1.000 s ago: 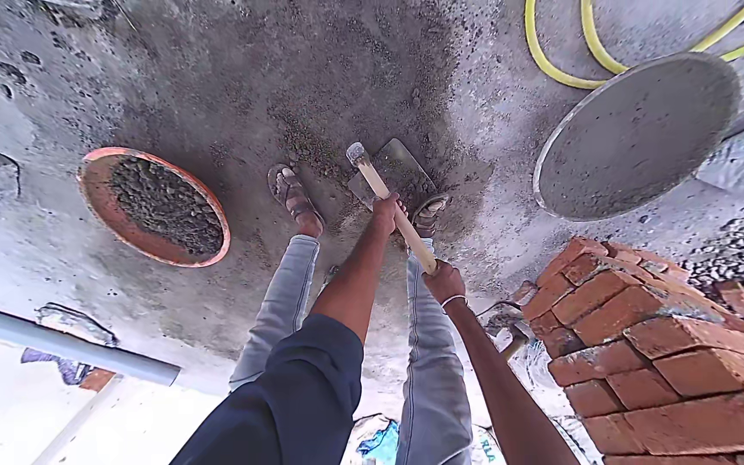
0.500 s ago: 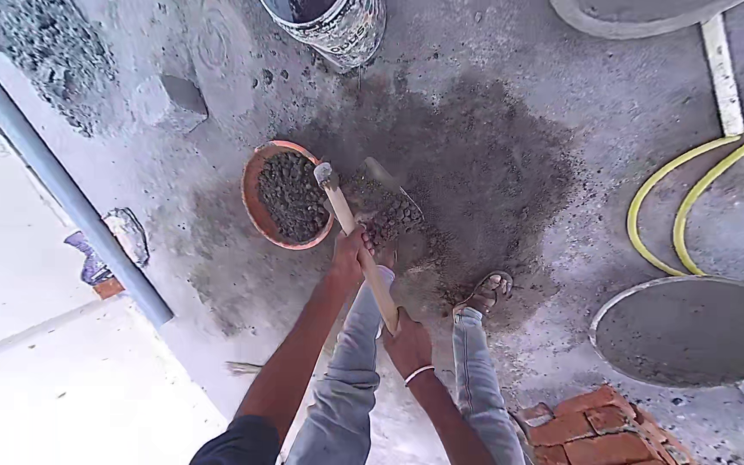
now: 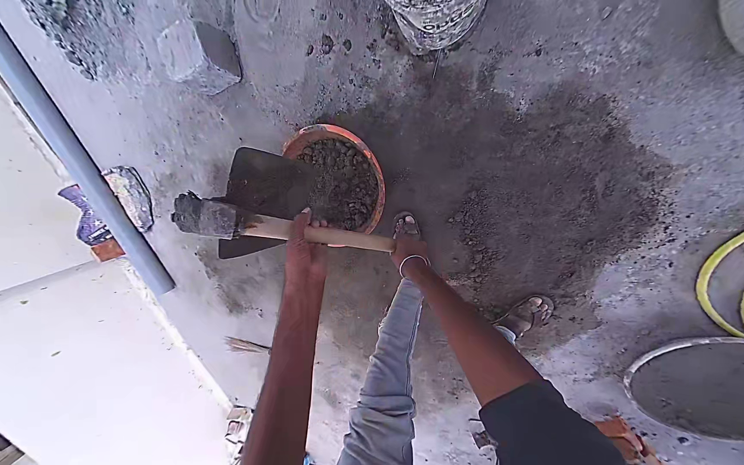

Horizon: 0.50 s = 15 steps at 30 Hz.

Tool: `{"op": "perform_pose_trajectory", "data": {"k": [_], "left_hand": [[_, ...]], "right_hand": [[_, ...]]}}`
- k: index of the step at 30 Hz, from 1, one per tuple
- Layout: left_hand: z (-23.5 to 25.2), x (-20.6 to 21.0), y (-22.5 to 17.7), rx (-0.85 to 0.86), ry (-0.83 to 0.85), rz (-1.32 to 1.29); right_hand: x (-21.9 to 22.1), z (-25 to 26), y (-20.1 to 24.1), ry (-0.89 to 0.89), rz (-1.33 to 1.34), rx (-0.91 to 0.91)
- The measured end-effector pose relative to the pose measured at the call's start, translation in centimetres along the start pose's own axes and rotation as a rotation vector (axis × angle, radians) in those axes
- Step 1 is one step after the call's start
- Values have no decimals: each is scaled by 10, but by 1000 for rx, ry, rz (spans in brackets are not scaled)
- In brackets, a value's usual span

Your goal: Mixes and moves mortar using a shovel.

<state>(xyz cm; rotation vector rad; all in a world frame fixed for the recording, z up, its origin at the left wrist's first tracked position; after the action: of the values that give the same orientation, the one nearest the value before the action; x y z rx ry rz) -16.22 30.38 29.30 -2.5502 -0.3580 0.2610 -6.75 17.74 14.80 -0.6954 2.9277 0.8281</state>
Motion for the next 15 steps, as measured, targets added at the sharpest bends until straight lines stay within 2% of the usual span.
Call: {"op": "perform_pose_trajectory", "data": {"k": [2, 4, 5, 7, 9, 11, 12, 15], "left_hand": [[0, -7, -38, 119, 67, 20], [-28, -26, -70, 190, 51, 127], [-31, -21, -85, 246, 36, 149], [-30, -12, -101, 395, 35, 198], [-18, -10, -91, 457, 100, 319], [22, -3, -50, 361, 159, 378], [49, -3, -19, 254, 166, 391], [139, -11, 69, -60, 85, 600]], "right_hand": [[-14, 17, 43, -58, 5, -138], [-2, 4, 74, -9, 64, -294], [-5, 9, 84, 24, 78, -384], [-7, 10, 96, 170, 96, -511], [-1, -22, 95, 344, 294, -529], [13, -35, 82, 450, 657, -420], [24, -35, 72, 475, 842, -298], [58, -23, 54, 332, 1092, 170]]}}
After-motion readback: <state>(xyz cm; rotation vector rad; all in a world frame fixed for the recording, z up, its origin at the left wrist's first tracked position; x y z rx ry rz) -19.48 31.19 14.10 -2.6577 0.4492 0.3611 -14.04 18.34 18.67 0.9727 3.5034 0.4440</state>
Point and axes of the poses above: each hand's wrist, its own z-axis towards the middle knuckle, its own x-axis out of the palm, y = z × x, the point moved 1 cm from there along z, towards the middle knuckle, and after that the axes turned 12 degrees about -x, right-handed, at the moved point
